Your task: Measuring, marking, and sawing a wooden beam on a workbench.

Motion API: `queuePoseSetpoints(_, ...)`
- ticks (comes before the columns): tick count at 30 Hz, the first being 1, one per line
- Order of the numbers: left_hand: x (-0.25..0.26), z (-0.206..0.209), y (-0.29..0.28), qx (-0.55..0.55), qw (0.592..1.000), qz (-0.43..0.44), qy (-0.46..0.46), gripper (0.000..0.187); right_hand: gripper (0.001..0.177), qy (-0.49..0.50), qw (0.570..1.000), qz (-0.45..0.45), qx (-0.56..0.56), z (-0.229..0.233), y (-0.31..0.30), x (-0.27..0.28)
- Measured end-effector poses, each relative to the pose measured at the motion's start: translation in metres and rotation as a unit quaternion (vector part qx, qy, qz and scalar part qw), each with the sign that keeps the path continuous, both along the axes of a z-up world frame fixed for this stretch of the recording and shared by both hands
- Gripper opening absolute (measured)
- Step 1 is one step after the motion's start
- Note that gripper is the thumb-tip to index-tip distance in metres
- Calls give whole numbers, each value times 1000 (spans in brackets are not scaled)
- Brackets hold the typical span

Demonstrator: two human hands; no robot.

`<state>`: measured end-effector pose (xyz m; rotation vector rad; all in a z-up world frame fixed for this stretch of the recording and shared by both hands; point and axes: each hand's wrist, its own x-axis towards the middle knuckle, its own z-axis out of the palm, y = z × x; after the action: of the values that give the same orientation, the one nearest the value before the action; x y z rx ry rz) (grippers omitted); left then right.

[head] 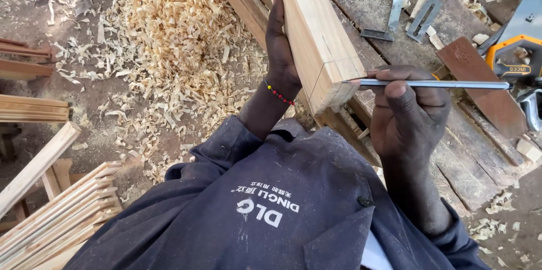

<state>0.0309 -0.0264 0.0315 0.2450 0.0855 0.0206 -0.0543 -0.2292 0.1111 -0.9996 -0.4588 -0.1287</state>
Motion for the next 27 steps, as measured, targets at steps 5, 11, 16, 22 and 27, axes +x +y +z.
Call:
queuePoseSetpoints(5, 3, 3, -2, 13, 1000, 18, 6, 68, 17, -16, 1000, 6, -9, -7, -2, -1)
queuePoseSetpoints(11, 7, 6, -3, 5, 1000, 3, -30, 67, 13, 13, 1000, 4, -23, -26, -3, -10)
queuePoseSetpoints(16, 12, 4, -5, 9, 1000, 9, -5, 66, 22, -25, 999, -28, -23, -15, -4, 9)
queuePoseSetpoints(22, 12, 4, -7, 14, 999, 29, -2, 66, 26, 18, 998, -48, 26, -3, -1, 13)
queuePoseSetpoints(27, 14, 3, -7, -4, 1000, -2, -22, 67, 13, -77, 997, -4, 13, -19, -3, 16)
